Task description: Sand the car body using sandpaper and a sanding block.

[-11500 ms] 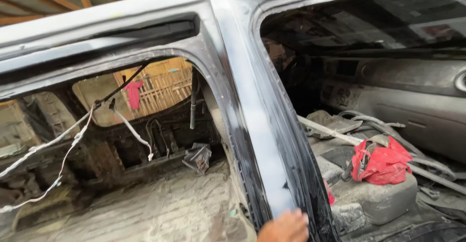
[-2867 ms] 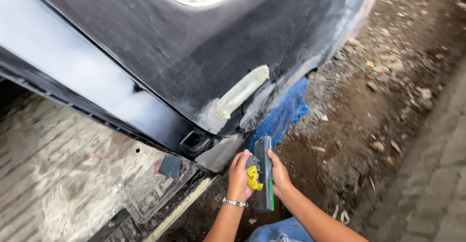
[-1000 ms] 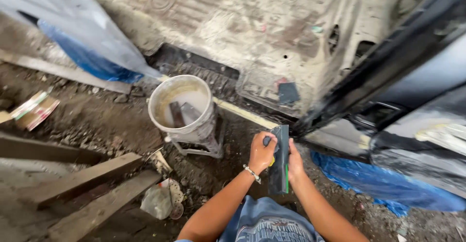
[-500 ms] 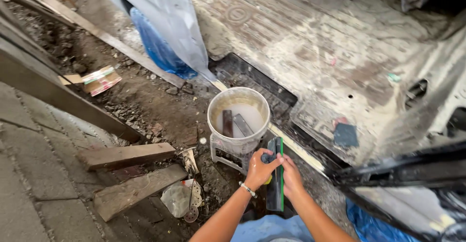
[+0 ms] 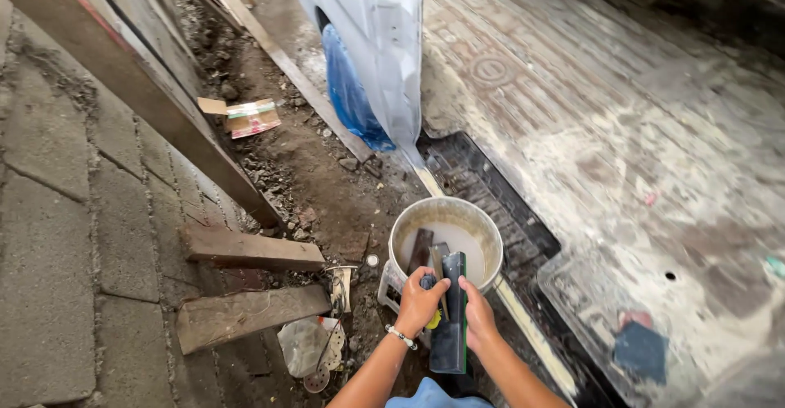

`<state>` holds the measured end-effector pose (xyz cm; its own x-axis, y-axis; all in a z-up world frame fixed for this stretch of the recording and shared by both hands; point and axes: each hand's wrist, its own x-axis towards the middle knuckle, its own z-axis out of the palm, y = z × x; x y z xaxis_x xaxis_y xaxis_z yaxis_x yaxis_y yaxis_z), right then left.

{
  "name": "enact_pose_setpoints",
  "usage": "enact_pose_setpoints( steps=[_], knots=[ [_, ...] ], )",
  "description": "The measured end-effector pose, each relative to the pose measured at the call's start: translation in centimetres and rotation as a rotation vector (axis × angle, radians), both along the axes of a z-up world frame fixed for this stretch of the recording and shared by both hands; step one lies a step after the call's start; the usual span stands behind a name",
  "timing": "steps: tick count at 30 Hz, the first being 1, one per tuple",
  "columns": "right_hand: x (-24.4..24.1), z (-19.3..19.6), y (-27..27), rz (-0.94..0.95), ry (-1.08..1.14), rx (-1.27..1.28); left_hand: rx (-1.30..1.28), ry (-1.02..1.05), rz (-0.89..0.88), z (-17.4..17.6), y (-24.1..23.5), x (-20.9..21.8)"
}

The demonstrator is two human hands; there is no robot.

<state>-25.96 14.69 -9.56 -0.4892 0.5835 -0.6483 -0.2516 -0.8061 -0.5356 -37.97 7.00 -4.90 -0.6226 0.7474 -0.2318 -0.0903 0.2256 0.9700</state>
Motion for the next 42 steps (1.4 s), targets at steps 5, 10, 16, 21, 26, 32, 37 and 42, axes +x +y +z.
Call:
enact_pose_setpoints(
  steps=[5,10,16,21,26,32,37,42],
  knots=[
    [-1.2,-2.5,5.4,0.166,0.081,0.015,0.051,-0.038,0.016,-0.9,4.0,-0.7],
    [-0.9,-2.5,7.8,0.235,0.015,0.037,0.08,-0.127,0.042,-3.4,6.6,-0.9],
    [-0.3,-1.5,9.2,0.211,0.052,-0.147,0.012,-0.464,-0.041,-4.8,8.8,-4.0],
    [0.3,-3.0,10.2,0.05,-0.007,-0.186,0.009,-0.398,-0.124,-12.5,10.7,-7.1],
    [0.0,-5.2,11.0,-0.002,-0.139,0.049,-0.095,-0.212,-0.248,-16.4,11.7,-9.9],
    [0.0,-9.0,11.7,-0.086,-0.345,0.235,-0.21,-0.18,-0.11,-20.0,12.2,-10.8],
    [1.1,-10.3,11.3,-0.107,-0.375,0.281,-0.326,-0.039,0.02,-20.6,10.8,-9.5],
    [2.2,-8.4,10.8,-0.01,-0.286,0.211,-0.304,-0.198,0.078,-21.4,10.0,-5.5]
  ],
)
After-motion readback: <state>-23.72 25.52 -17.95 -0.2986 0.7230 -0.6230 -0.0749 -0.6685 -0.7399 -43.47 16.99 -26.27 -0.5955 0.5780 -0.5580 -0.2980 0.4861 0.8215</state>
